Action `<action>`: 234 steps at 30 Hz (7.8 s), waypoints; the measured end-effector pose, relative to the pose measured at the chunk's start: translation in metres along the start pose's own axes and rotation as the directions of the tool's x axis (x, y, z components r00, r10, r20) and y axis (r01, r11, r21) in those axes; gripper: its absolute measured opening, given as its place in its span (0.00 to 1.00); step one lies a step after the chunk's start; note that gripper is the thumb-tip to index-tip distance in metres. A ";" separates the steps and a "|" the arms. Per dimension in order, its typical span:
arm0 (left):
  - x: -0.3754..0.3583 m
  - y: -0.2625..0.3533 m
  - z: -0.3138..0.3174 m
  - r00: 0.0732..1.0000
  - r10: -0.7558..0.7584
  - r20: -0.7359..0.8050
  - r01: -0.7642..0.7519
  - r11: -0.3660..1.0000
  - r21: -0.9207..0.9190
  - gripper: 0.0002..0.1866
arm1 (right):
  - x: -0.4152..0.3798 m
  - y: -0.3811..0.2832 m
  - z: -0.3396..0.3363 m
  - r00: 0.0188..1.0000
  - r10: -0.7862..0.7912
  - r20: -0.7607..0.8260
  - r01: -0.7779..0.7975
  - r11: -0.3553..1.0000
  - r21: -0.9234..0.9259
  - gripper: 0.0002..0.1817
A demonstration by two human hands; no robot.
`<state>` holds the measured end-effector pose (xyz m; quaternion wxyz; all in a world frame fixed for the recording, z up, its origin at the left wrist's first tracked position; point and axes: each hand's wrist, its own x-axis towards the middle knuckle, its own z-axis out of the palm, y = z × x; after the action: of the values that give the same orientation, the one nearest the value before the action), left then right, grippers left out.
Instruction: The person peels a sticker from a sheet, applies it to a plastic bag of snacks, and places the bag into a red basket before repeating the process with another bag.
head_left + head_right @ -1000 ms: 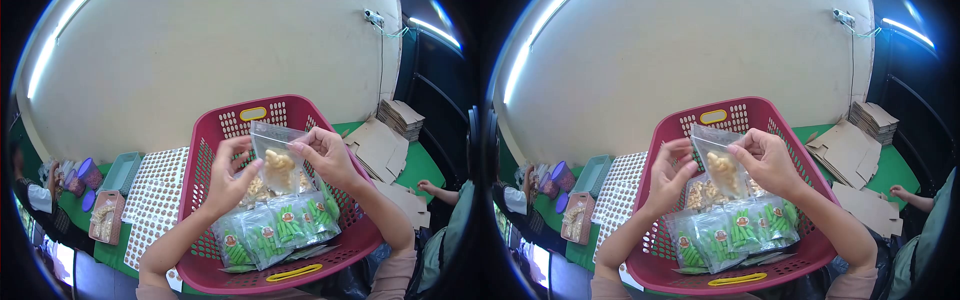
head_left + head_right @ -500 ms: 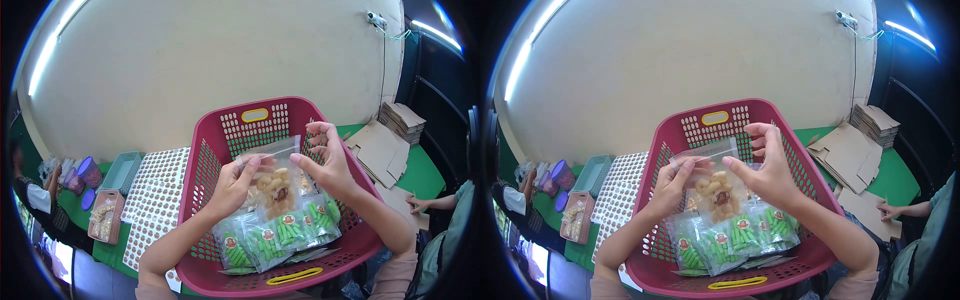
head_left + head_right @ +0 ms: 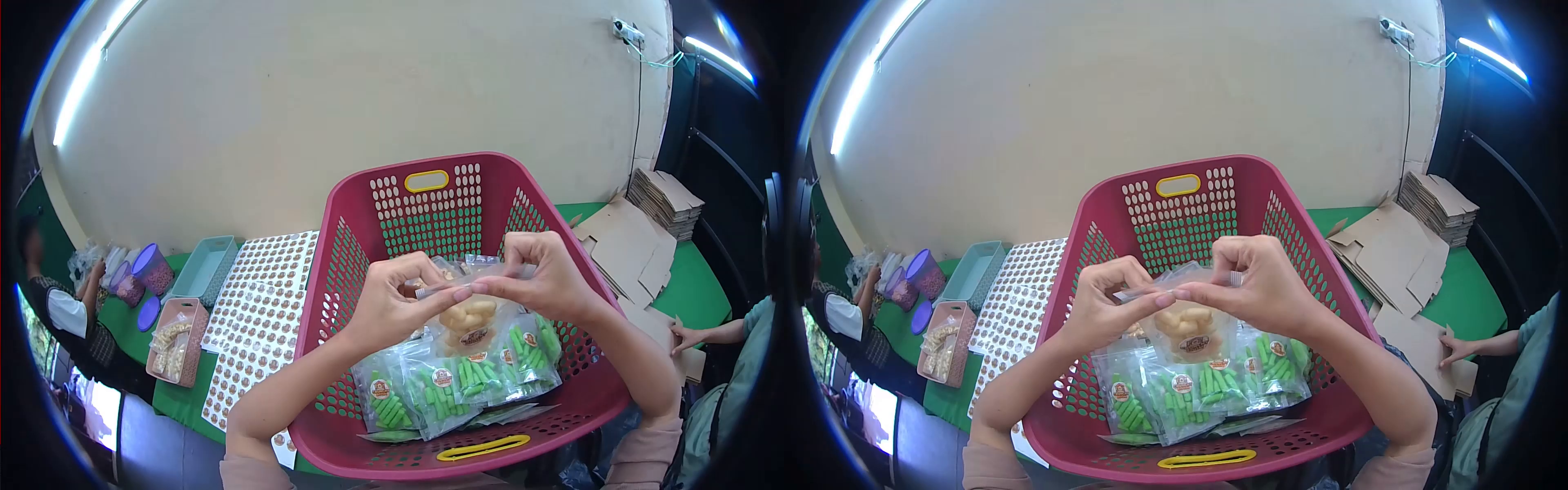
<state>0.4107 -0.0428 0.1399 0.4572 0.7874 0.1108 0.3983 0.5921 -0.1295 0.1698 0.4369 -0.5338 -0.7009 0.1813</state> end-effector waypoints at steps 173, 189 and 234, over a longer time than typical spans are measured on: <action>-0.452 -0.268 -0.678 0.925 -0.377 0.056 0.210 0.628 0.749 0.22 | -0.038 -0.211 0.873 0.531 0.783 0.324 -0.628 0.621 -0.469 0.36; -0.622 -0.117 -0.632 0.706 -0.700 0.111 0.571 0.469 -0.674 0.17 | -0.010 -0.210 0.825 0.730 0.548 0.409 -0.684 0.579 0.444 0.32; -0.573 -0.054 -0.423 0.376 -0.752 -0.541 0.207 0.637 -0.742 0.20 | -0.092 -0.075 0.712 0.980 -0.127 0.155 0.163 0.956 -0.245 0.15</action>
<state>-0.2639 -0.0540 -0.0934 0.6572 0.2576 0.4254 0.5664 -0.0213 -0.0887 -0.2078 0.3271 -0.5189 -0.7843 0.0930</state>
